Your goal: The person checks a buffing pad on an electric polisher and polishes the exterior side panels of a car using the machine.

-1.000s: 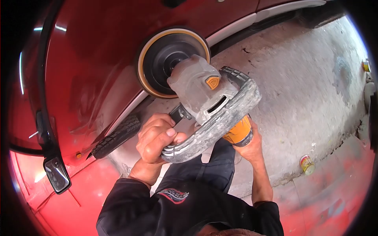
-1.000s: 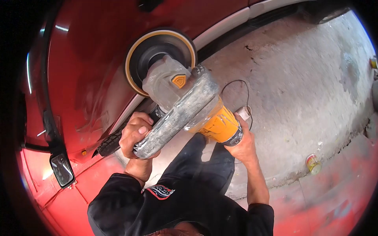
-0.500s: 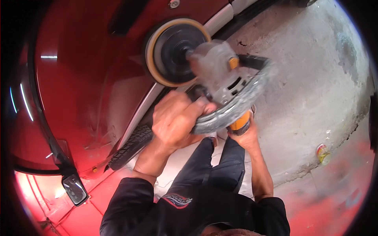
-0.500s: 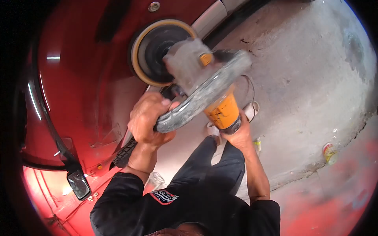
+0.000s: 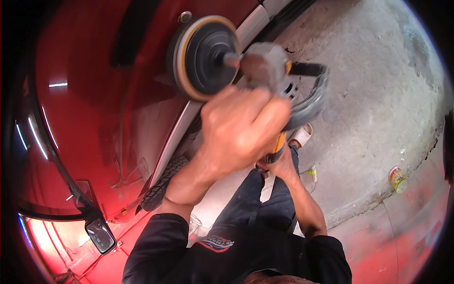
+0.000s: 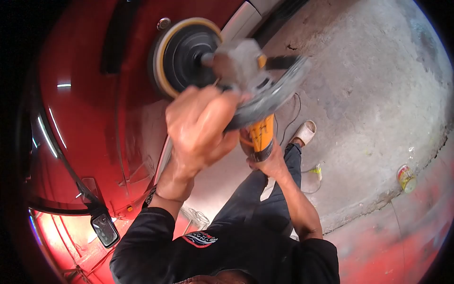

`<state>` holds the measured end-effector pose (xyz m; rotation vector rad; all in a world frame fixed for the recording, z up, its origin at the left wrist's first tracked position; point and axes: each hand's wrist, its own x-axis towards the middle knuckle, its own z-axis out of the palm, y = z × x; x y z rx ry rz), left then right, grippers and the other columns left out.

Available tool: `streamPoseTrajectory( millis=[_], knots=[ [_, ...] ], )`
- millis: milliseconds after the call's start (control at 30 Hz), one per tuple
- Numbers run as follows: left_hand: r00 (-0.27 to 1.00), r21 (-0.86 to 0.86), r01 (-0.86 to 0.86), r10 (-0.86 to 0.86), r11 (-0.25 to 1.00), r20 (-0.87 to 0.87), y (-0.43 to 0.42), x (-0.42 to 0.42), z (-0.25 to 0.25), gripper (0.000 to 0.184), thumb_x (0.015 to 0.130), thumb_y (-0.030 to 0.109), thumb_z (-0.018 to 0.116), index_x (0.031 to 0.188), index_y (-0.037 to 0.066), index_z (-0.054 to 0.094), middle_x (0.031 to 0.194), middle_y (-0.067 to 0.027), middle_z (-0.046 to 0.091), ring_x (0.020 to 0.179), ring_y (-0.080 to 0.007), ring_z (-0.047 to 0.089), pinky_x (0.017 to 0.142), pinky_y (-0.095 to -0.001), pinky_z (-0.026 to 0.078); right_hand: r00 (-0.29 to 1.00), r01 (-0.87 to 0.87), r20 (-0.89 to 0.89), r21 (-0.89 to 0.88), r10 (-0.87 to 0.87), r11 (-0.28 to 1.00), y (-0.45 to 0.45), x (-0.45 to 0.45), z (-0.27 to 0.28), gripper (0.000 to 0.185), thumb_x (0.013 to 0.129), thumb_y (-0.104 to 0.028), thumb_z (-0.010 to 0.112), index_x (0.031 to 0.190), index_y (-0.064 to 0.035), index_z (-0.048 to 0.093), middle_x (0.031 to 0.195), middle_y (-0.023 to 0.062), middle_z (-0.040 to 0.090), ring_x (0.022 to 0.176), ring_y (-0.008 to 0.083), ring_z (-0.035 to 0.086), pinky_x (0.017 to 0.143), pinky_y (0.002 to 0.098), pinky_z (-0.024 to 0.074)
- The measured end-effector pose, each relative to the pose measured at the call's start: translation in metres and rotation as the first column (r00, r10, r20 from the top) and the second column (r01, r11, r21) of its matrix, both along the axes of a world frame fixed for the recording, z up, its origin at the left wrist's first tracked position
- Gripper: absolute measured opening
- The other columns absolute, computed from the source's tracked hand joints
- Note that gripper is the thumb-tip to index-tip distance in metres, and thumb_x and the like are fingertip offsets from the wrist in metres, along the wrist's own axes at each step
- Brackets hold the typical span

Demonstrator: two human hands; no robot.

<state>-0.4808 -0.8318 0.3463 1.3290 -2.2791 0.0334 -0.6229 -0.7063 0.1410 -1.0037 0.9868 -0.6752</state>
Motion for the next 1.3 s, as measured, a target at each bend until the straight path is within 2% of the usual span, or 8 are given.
streamPoseTrajectory(
  millis=[200, 300, 333, 633, 667, 800, 1000, 1300],
  knots=[
    [0.999, -0.166, 0.025, -0.018, 0.986, 0.043, -0.070, -0.038, 0.001, 0.034, 0.055, 0.003, 0.076, 0.083, 0.010, 0.059, 0.072, -0.0078, 0.054, 0.065, -0.0306, 0.059, 0.056, -0.0402, 0.046, 0.998, 0.051, 0.030, 0.061, -0.052, 0.997, -0.050, -0.011, -0.014, 0.079, 0.058, -0.002, 0.090, 0.129, -0.0015, 0.055, 0.116, 0.0085, 0.067, 0.106, 0.0227, 0.064, 0.097, 0.0353, 0.0498],
    [1.000, -0.170, 0.021, -0.024, 0.985, -0.013, -0.070, -0.036, 0.002, 0.033, 0.055, 0.002, 0.075, 0.082, 0.010, 0.056, 0.073, -0.0085, 0.055, 0.064, -0.0316, 0.058, 0.056, -0.0408, 0.046, 0.995, 0.077, 0.055, 0.039, -0.079, 0.996, -0.056, -0.014, -0.017, 0.080, 0.058, -0.002, 0.091, 0.129, -0.0012, 0.054, 0.116, 0.0084, 0.067, 0.106, 0.0216, 0.063, 0.098, 0.0351, 0.0494],
    [1.000, -0.236, 0.024, -0.022, 0.971, 0.013, -0.068, -0.034, 0.000, 0.019, 0.070, 0.008, 0.069, 0.075, 0.014, 0.052, 0.063, -0.0040, 0.047, 0.055, -0.0237, 0.058, 0.049, -0.0382, 0.044, 0.995, 0.072, 0.065, 0.046, -0.075, 0.996, -0.056, -0.014, -0.017, 0.081, 0.058, -0.002, 0.091, 0.129, -0.0011, 0.054, 0.116, 0.0083, 0.067, 0.106, 0.0210, 0.063, 0.098, 0.0349, 0.0493],
    [0.985, 0.137, -0.119, 0.099, 0.983, 0.142, 0.008, -0.019, -0.010, 0.028, 0.062, 0.005, 0.073, 0.075, 0.013, 0.049, 0.065, -0.0039, 0.044, 0.057, -0.0246, 0.054, 0.054, -0.0379, 0.041, 0.962, -0.097, 0.272, 0.279, 0.019, 0.955, 0.041, 0.013, -0.013, 0.090, 0.058, -0.004, 0.093, 0.137, -0.0021, 0.050, 0.120, 0.0060, 0.066, 0.112, 0.0184, 0.061, 0.104, 0.0344, 0.0463],
    [0.977, 0.232, -0.138, 0.095, 0.963, 0.188, 0.008, -0.020, -0.004, 0.036, 0.057, 0.001, 0.079, 0.086, 0.008, 0.060, 0.074, -0.0089, 0.055, 0.065, -0.0307, 0.058, 0.060, -0.0395, 0.045, 0.963, -0.086, 0.268, 0.269, 0.011, 0.959, 0.043, 0.016, -0.013, 0.090, 0.059, -0.005, 0.093, 0.137, -0.0022, 0.050, 0.120, 0.0059, 0.065, 0.112, 0.0185, 0.061, 0.104, 0.0345, 0.0463],
    [0.983, 0.155, -0.064, 0.036, 0.986, 0.178, -0.030, -0.031, -0.015, 0.032, 0.061, 0.004, 0.077, 0.087, 0.009, 0.058, 0.075, -0.0082, 0.058, 0.069, -0.0298, 0.063, 0.061, -0.0418, 0.049, 0.942, -0.056, 0.330, 0.323, -0.057, 0.945, 0.031, 0.025, -0.024, 0.077, 0.063, -0.005, 0.091, 0.131, -0.0019, 0.054, 0.114, 0.0047, 0.067, 0.109, 0.0189, 0.062, 0.101, 0.0345, 0.0477],
    [0.987, 0.027, -0.031, 0.026, 0.999, 0.158, -0.096, -0.059, -0.036, 0.021, 0.072, 0.004, 0.070, 0.084, 0.010, 0.055, 0.075, -0.0082, 0.063, 0.070, -0.0335, 0.068, 0.059, -0.0468, 0.052, 0.829, 0.074, 0.465, 0.460, -0.311, 0.885, -0.025, 0.025, -0.010, 0.053, 0.065, 0.005, 0.083, 0.111, -0.0051, 0.060, 0.092, 0.0027, 0.066, 0.083, 0.0121, 0.066, 0.074, 0.0290, 0.0555],
    [0.921, 0.223, -0.106, 0.012, 0.969, 0.388, -0.043, -0.057, -0.024, 0.011, 0.078, 0.004, 0.067, 0.083, 0.009, 0.058, 0.073, -0.0096, 0.065, 0.069, -0.0351, 0.069, 0.059, -0.0469, 0.053, 0.757, -0.099, 0.580, 0.557, -0.301, 0.825, 0.055, 0.055, 0.026, 0.046, 0.067, 0.005, 0.080, 0.109, -0.0026, 0.063, 0.087, 0.0039, 0.067, 0.080, 0.0159, 0.068, 0.075, 0.0306, 0.0563]
  ],
)
